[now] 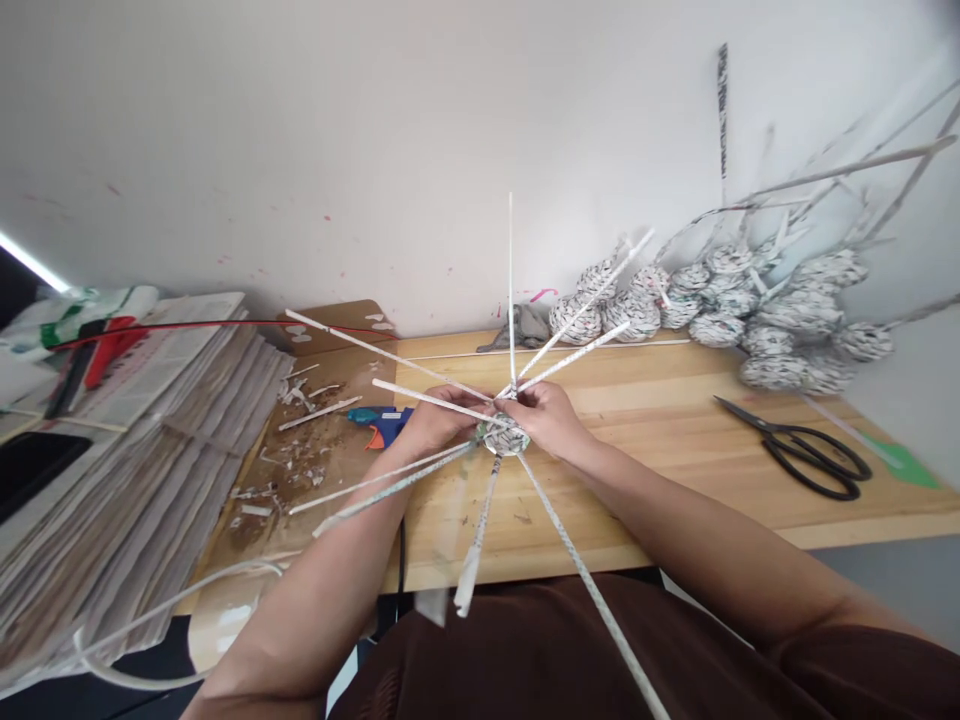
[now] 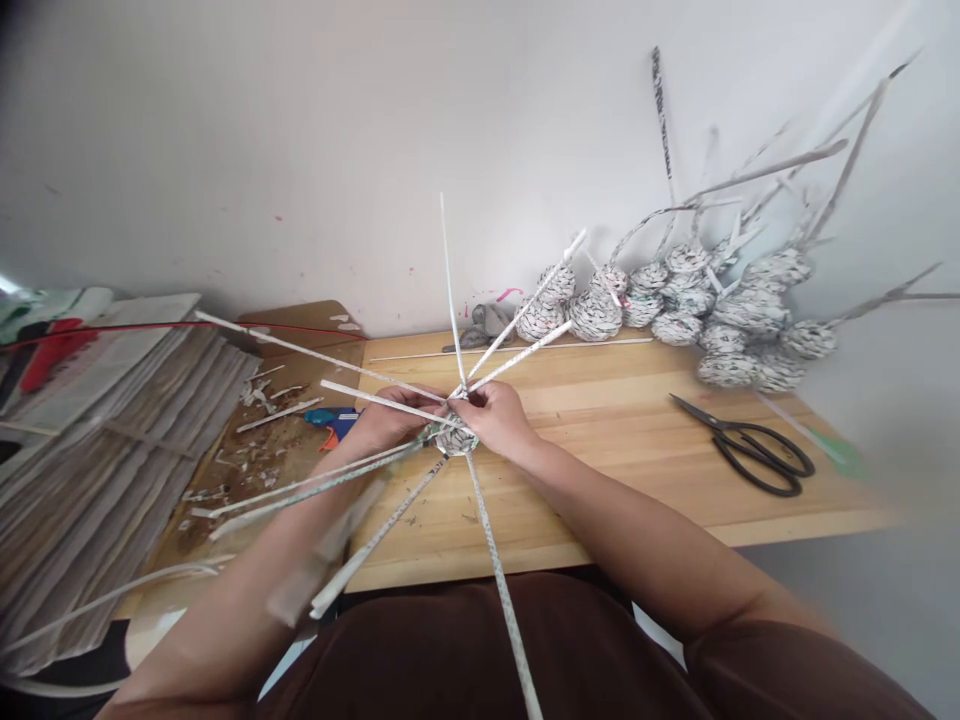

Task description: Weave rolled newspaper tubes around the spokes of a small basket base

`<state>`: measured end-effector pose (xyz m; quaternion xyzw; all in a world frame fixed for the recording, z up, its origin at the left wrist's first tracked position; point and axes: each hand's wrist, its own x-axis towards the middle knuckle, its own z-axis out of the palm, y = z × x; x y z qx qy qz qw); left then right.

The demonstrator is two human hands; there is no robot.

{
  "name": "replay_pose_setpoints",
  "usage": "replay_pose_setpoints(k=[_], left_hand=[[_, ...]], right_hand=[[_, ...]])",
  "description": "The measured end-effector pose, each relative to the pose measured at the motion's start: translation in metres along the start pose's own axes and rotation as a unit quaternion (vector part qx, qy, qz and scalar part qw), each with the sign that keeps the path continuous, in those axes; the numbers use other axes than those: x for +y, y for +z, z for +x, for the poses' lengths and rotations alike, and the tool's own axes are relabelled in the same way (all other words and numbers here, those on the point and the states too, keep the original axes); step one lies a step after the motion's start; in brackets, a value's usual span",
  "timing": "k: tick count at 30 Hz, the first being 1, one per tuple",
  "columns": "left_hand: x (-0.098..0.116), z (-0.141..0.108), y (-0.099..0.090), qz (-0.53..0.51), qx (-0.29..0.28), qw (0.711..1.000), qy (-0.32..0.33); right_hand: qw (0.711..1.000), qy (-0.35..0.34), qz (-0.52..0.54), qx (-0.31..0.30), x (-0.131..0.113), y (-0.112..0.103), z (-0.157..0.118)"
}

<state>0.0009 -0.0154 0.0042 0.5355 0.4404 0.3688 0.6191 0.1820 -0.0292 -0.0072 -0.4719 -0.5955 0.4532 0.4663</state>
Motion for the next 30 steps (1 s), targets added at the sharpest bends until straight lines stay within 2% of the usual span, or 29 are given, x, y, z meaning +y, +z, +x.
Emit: replay_pose_setpoints(k=[3,9,15,20,24,27,30], left_hand=[[0.000,-0.002,0.001,0.037,-0.003,0.999,0.026],[0.010,-0.009,0.005,0.114,0.028,0.991,0.062],[0.005,-0.006,0.007,0.066,0.007,0.996,0.059],[0.002,-0.004,0.011,0.062,0.066,0.995,0.049],[0.007,-0.005,0.012,0.068,0.144,0.984,0.081],[0.008,-0.003,0.007,0.066,0.179,0.977,0.099],[0.004,0.002,0.001,0.067,0.193,0.974,0.098]], right_hand=[[1.000,-0.002,-0.027,0.005,-0.003,0.002,-0.002],[0.998,0.005,-0.057,0.008,-0.008,0.003,-0.004],[0.998,-0.016,-0.065,-0.011,0.000,0.001,-0.001],[0.999,0.016,0.028,-0.028,0.003,0.003,0.002],[0.991,0.063,0.108,-0.037,-0.009,0.003,-0.002],[0.980,0.130,0.129,-0.083,-0.020,0.002,-0.008],[0.969,0.145,0.154,-0.126,-0.022,0.002,-0.011]])
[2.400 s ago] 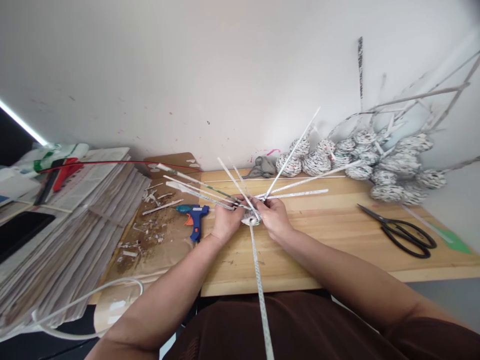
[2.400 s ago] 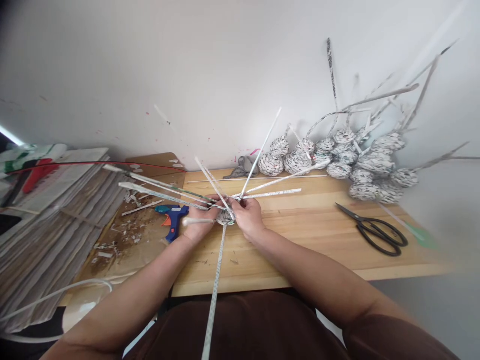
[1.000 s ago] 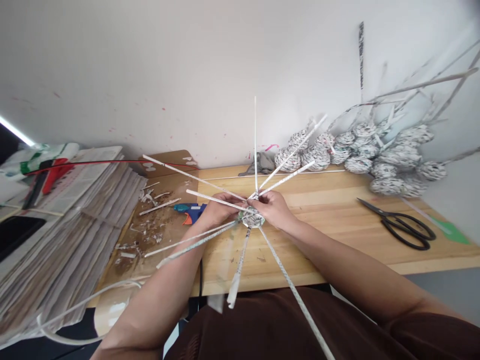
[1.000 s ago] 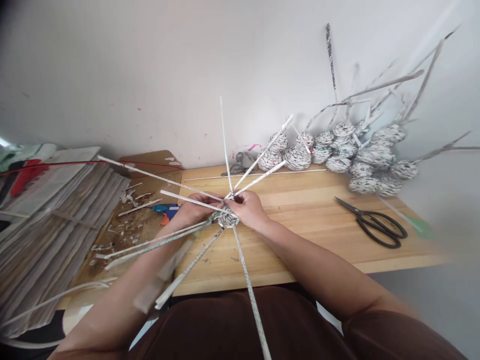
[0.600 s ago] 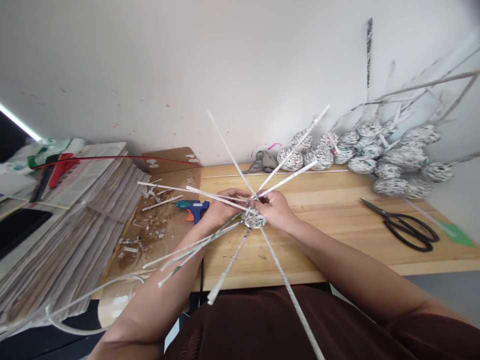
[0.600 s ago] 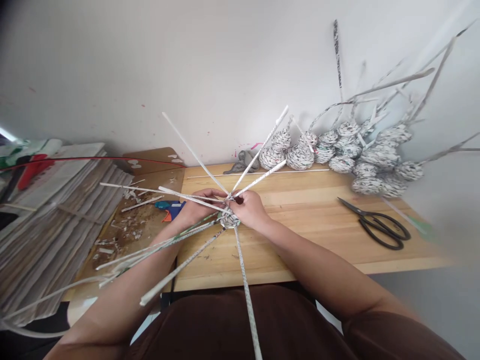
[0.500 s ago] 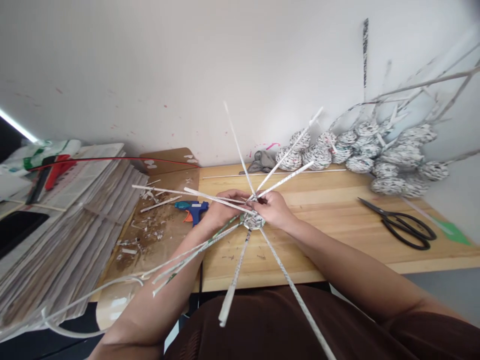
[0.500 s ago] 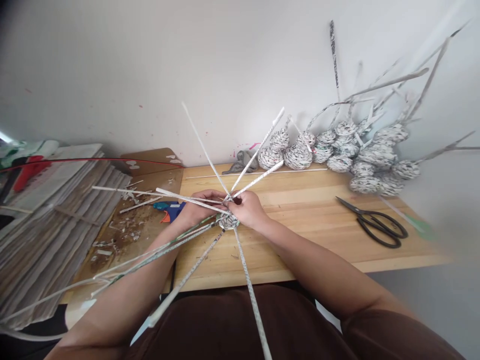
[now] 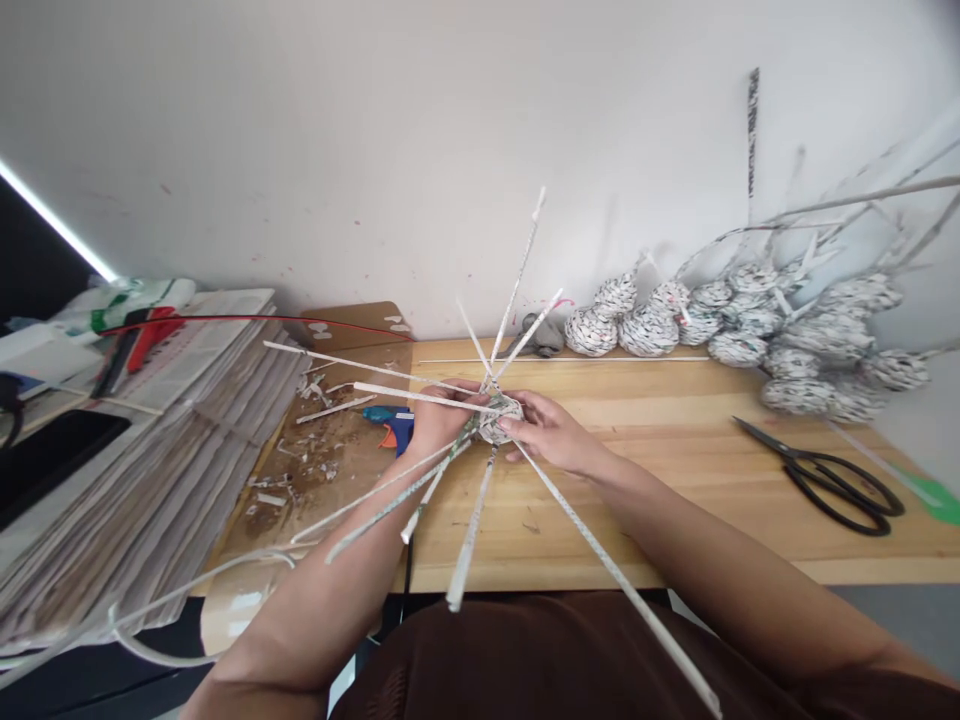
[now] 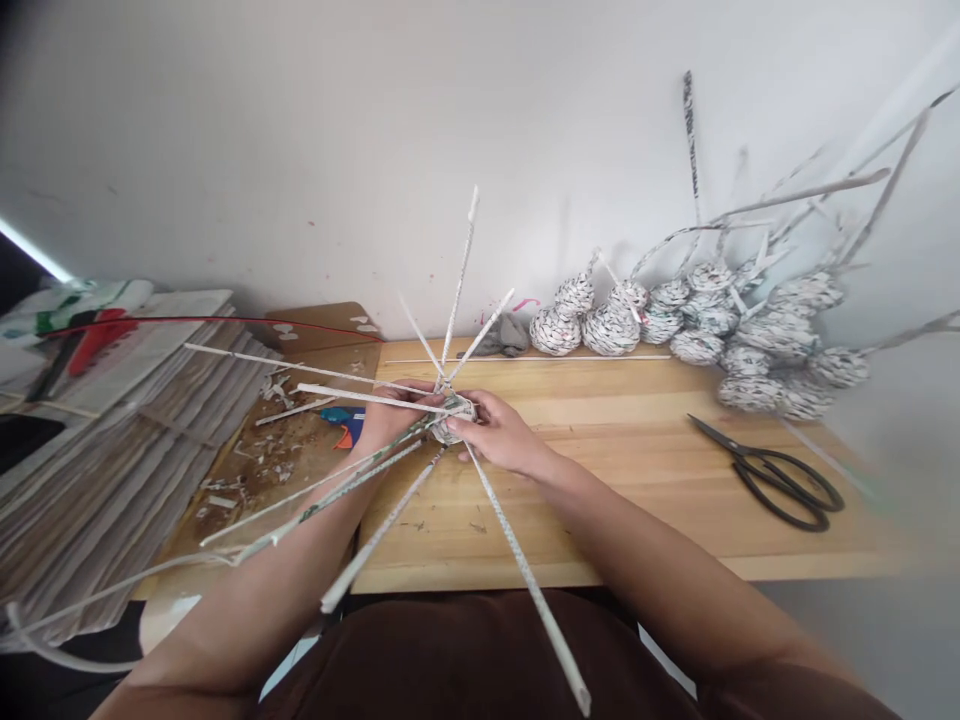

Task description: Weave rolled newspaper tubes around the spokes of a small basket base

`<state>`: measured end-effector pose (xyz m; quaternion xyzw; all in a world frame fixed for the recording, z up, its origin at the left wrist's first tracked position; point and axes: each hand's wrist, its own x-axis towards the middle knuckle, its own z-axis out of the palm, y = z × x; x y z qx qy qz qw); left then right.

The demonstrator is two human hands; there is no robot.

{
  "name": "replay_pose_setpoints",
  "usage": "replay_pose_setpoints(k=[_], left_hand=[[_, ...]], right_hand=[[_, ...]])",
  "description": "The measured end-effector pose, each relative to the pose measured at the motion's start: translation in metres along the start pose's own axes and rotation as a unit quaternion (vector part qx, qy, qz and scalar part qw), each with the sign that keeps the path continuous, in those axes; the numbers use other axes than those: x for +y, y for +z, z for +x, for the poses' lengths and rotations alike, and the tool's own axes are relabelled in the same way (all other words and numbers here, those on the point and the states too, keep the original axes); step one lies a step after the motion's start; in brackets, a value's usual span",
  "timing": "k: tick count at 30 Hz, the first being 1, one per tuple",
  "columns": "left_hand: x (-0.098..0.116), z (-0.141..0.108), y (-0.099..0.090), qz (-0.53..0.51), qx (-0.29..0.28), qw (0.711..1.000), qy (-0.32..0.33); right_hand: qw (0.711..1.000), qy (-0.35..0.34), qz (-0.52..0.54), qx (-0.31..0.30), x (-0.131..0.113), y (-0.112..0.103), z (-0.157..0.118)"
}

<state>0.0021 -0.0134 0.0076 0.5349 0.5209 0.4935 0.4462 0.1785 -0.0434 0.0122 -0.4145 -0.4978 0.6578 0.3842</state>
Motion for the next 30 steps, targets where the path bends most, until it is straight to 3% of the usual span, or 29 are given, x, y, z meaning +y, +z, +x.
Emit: replay_pose_setpoints(k=[5,10,12,14,18,24,27,30], left_hand=[[-0.007,0.003,-0.002,0.046,-0.020,0.999,0.001],[0.001,-0.002,0.001,0.026,-0.034,0.999,0.005],[0.003,-0.005,0.003,0.014,-0.027,1.000,0.001],[0.003,-0.007,0.006,0.003,-0.011,1.000,-0.006],[0.000,-0.009,0.011,-0.015,0.019,1.000,-0.004],[-0.008,-0.003,0.013,-0.050,0.020,0.998,-0.033],[-0.011,-0.001,0.013,-0.068,0.009,0.995,-0.070],[-0.011,-0.003,0.012,-0.037,-0.018,0.998,-0.054]], right_hand=[[0.996,-0.054,-0.047,-0.053,0.008,-0.004,0.006],[0.984,-0.105,-0.122,-0.070,0.013,-0.009,0.009],[0.978,-0.121,-0.164,-0.038,0.014,-0.009,0.009],[0.965,-0.137,-0.222,0.032,0.015,-0.008,0.008],[0.918,-0.178,-0.326,0.136,0.014,-0.007,0.004],[0.877,-0.253,-0.376,0.160,0.006,-0.005,-0.001],[0.892,-0.243,-0.342,0.171,0.004,-0.003,-0.001],[0.905,-0.247,-0.308,0.156,0.005,-0.002,0.000]])
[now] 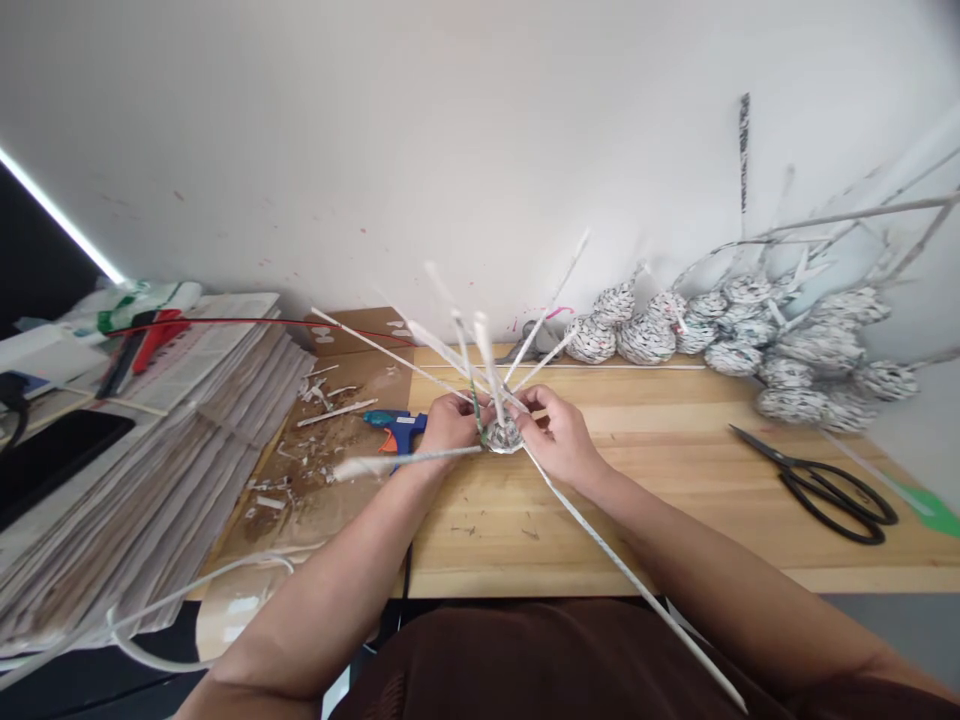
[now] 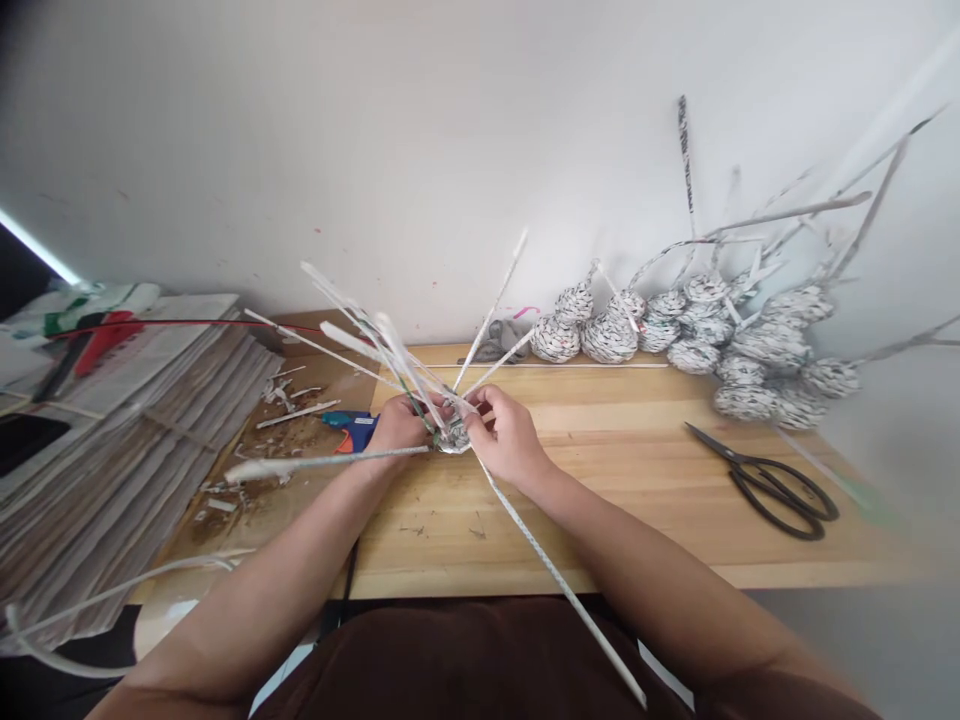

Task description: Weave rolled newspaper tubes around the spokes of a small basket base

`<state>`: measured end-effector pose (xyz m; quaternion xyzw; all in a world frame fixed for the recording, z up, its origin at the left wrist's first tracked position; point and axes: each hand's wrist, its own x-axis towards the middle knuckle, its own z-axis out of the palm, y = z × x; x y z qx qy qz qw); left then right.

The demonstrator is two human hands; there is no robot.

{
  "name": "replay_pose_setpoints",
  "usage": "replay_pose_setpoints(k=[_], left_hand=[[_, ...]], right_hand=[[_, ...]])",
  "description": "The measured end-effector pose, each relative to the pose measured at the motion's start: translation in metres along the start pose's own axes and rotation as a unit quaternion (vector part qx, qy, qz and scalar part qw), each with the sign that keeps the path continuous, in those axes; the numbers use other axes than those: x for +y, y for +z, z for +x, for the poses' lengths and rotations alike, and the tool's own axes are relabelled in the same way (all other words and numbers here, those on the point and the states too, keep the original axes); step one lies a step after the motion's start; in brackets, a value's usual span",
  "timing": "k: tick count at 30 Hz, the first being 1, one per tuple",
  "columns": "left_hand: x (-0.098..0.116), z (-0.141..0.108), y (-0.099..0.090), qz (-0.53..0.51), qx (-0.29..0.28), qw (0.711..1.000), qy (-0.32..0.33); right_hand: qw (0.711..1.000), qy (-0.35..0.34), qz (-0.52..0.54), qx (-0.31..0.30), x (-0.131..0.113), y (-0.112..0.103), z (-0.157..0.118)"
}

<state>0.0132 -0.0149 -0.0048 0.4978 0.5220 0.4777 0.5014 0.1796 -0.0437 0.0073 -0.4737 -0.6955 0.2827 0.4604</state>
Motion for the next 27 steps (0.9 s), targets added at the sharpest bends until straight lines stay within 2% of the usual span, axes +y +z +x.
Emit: replay_pose_setpoints(k=[3,5,9,11,14,18,23,27], left_hand=[[0.003,-0.005,0.000,0.062,-0.010,0.997,0.042],[0.004,-0.007,0.000,0.080,-0.015,0.995,0.050],[0.005,-0.008,0.002,0.009,-0.006,1.000,0.023],[0.004,-0.007,0.004,-0.018,0.001,1.000,0.022],[0.002,-0.008,0.006,0.002,0.008,0.998,0.058],[0.000,-0.010,0.006,0.072,0.018,0.993,0.089],[-0.001,-0.011,0.004,0.053,-0.005,0.996,0.069],[-0.001,-0.011,0.008,0.023,-0.012,0.998,0.054]], right_hand=[[1.000,-0.007,0.003,0.020,-0.002,0.000,-0.002],[0.998,0.009,0.047,0.050,-0.005,-0.001,-0.003],[0.981,0.038,0.152,0.111,-0.008,0.000,-0.001],[0.980,0.060,0.162,0.100,-0.003,0.003,0.000],[0.990,0.071,0.109,0.051,0.006,0.007,0.000],[0.999,0.015,0.030,0.011,0.010,0.005,-0.001],[0.994,-0.090,-0.061,-0.012,0.003,0.000,-0.002],[0.987,-0.109,-0.120,-0.022,0.001,-0.004,-0.003]])
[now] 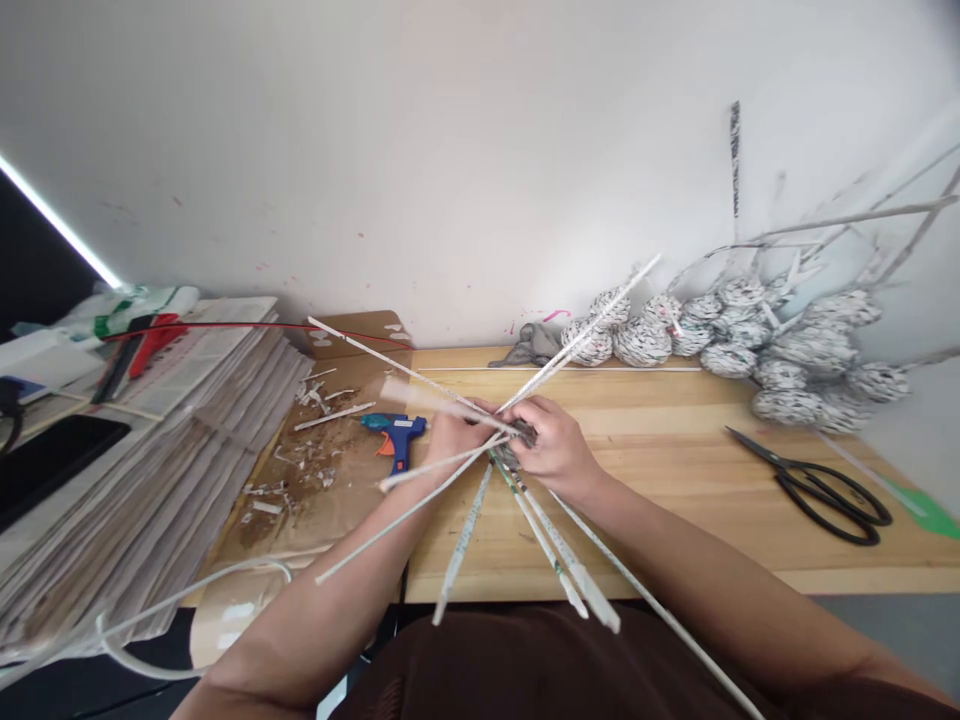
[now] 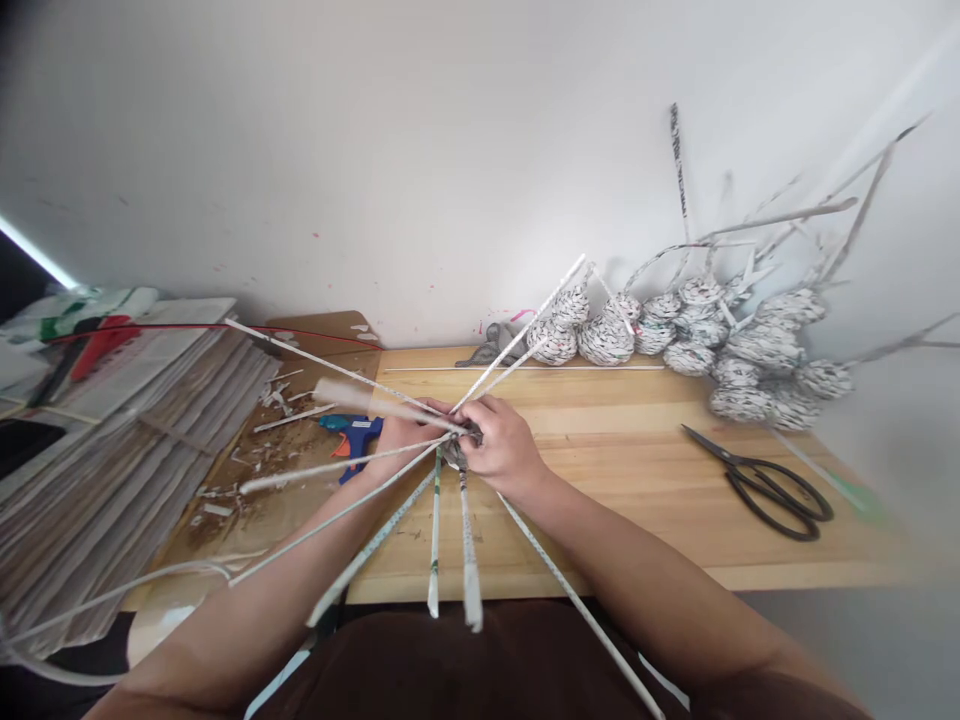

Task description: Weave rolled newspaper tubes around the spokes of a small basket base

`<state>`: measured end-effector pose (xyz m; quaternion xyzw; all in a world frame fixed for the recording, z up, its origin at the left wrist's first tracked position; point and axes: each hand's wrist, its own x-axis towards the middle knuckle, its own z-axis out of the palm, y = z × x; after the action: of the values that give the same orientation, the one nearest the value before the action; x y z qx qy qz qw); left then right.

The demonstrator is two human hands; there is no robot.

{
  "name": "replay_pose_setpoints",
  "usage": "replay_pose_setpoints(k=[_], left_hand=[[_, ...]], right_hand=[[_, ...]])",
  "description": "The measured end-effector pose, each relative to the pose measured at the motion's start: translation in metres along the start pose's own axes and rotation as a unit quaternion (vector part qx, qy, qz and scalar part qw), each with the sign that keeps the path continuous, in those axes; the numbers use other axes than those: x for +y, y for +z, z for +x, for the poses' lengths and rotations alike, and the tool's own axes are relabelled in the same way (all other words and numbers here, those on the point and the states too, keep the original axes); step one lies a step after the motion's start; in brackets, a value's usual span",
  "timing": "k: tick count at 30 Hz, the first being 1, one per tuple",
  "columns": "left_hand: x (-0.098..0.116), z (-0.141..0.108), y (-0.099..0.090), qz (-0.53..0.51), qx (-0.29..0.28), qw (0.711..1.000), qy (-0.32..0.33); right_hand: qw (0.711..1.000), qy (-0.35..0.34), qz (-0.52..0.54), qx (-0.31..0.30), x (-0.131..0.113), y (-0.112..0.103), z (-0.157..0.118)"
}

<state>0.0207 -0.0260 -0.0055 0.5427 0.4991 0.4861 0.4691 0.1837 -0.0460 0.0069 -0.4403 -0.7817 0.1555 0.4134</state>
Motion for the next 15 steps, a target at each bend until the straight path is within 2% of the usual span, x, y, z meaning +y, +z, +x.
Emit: replay_pose_setpoints(k=[4,8,11,15], left_hand=[[-0.0011,-0.0002,0.0011,-0.052,-0.010,0.999,-0.006],[-0.0036,0.0008,-0.0003,-0.080,0.004,0.997,-0.014],[-0.0044,0.0009,0.0009,-0.103,0.015,0.994,-0.020],[-0.0043,0.0000,0.0044,-0.145,0.018,0.989,-0.033]], right_hand=[[0.996,0.053,0.050,0.059,-0.0006,-0.0006,0.0005],[0.973,0.138,0.118,0.142,-0.0022,0.0023,0.0036],[0.963,0.173,0.131,0.161,-0.0027,0.0036,0.0052],[0.959,0.178,0.136,0.175,-0.0018,0.0029,0.0058]])
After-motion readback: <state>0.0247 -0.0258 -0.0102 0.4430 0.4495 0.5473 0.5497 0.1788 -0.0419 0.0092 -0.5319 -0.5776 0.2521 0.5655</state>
